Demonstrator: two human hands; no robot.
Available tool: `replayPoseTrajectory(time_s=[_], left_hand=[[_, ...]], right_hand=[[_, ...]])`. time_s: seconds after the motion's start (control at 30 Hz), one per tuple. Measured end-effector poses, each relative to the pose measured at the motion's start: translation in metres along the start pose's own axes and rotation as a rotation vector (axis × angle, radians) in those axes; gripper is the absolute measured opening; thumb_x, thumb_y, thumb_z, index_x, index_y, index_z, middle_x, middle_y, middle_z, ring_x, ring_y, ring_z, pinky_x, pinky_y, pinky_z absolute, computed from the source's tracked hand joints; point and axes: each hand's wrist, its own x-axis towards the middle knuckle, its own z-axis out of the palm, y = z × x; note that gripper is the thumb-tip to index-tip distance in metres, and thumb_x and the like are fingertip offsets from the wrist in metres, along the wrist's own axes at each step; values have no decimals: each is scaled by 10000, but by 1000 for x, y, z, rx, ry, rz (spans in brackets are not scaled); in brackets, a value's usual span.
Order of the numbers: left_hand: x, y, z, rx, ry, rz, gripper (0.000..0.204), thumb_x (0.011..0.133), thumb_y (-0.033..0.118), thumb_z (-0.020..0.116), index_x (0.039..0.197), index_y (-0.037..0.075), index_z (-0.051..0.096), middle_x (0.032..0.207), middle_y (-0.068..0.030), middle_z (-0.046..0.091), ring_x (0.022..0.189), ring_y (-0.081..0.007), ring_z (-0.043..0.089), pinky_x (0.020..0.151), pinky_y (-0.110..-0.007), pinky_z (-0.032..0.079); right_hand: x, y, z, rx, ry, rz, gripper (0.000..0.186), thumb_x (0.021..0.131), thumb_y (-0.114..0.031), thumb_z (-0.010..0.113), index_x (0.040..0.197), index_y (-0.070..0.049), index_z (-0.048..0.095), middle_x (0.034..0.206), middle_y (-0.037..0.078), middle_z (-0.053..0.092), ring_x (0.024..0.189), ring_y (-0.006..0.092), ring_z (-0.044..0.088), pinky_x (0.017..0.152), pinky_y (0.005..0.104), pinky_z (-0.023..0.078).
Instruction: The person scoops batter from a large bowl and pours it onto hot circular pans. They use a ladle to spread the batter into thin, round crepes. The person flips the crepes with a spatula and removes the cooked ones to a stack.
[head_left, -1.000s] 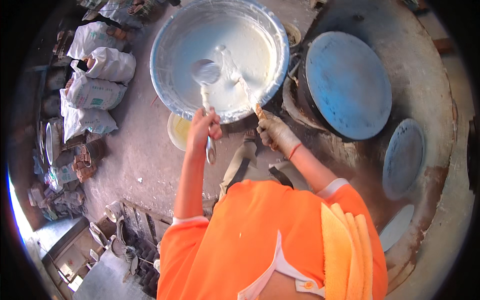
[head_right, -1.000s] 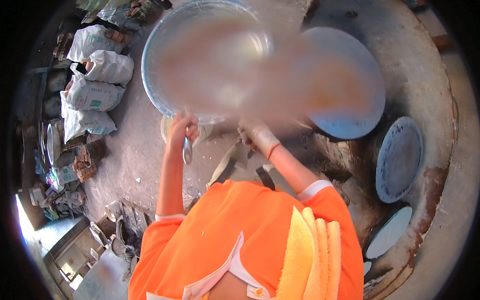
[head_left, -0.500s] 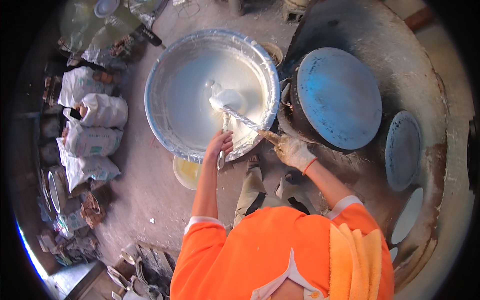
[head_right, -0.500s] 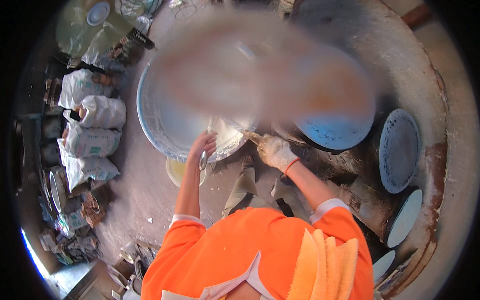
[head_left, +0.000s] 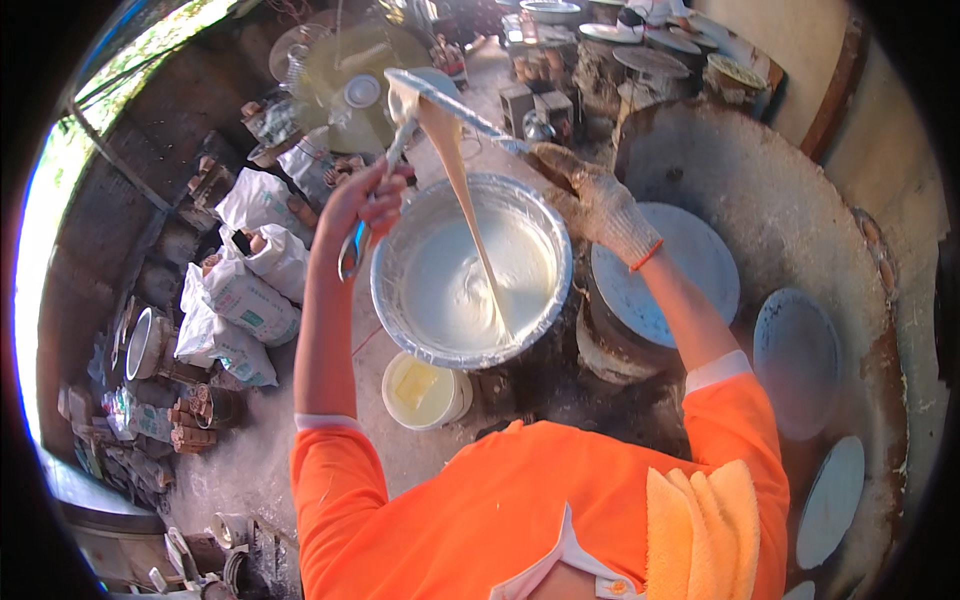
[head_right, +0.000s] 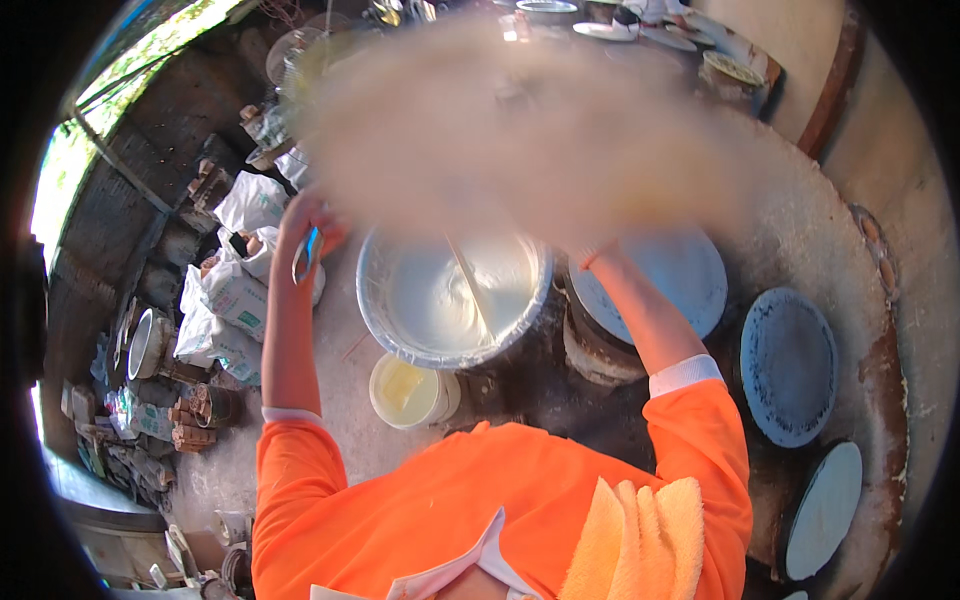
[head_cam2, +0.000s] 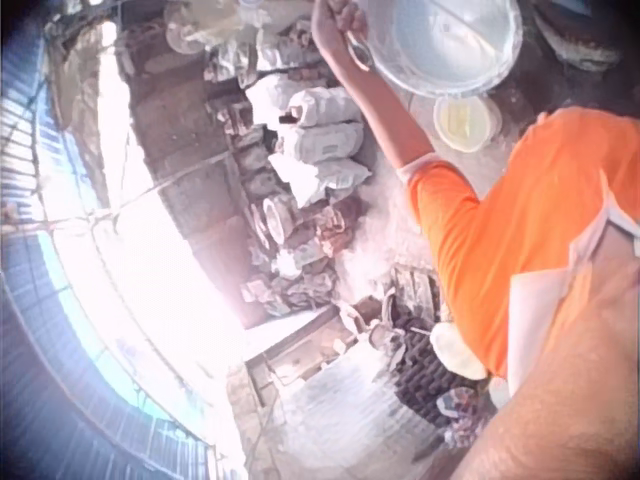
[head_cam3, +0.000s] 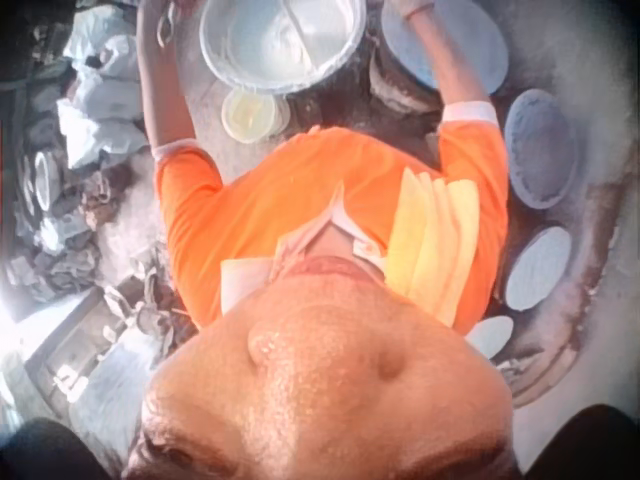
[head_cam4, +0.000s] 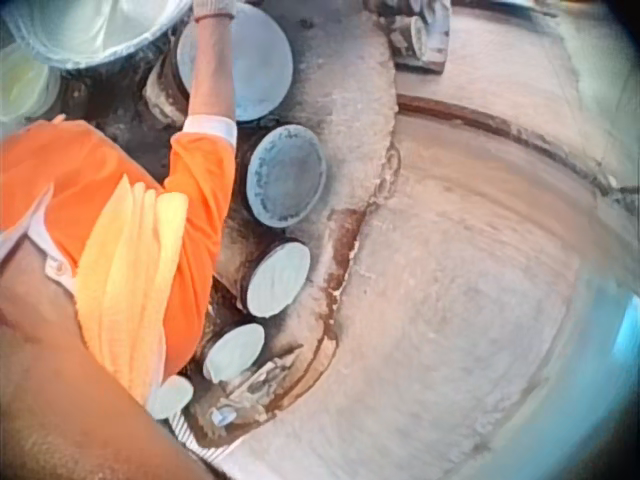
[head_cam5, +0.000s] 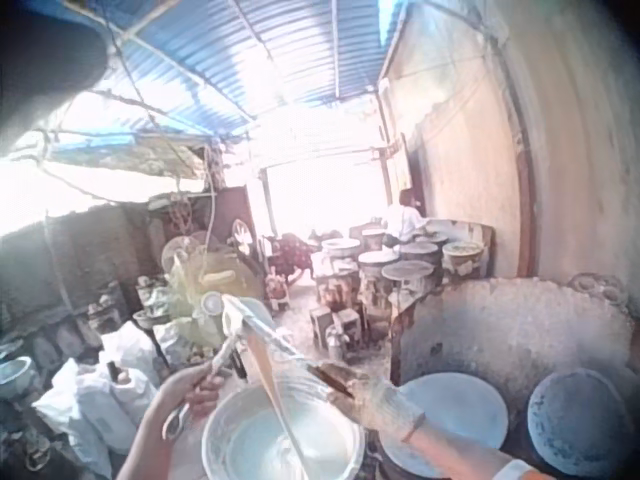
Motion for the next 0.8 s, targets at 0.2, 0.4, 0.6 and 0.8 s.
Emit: replayPoseTrajectory(time_s=[0.2,0.4,0.6,0.8], left_hand=[[17,-9,-33,253,134,85,311,941,270,422,1031,-28,421,638,10,382,404,-45,286,370,-209,279],[7,-107,-98,-729,164,-250,283,960,193,353,1048,-76,356,640,16,333,385,-38,307,348,-209,271],[1,-57,-131,-386,-106,-235,351,968,219,332,1126,-90,388,651,15,356,342,-24,297,303,-190,270],[45,-74,-149,-412,14,-250,318,963,214,355,1134,-49,409,656,15,356,360,-35,309,316,-200,282]], right_hand=[[17,-16,29,102,120,-14,465,841,-232,580,1259,-79,446,1186,163,535,1118,257,514,917,322,414],[-83,58,127,-66,-354,311,452,870,-289,519,1270,-95,440,1225,137,514,1140,267,489,948,343,385],[-68,63,86,-87,-201,225,411,872,-330,523,1193,-73,512,1034,159,588,909,230,584,804,298,469],[-44,45,124,-44,-33,180,439,861,-347,533,1197,-65,505,1069,202,583,978,308,588,819,361,476]])
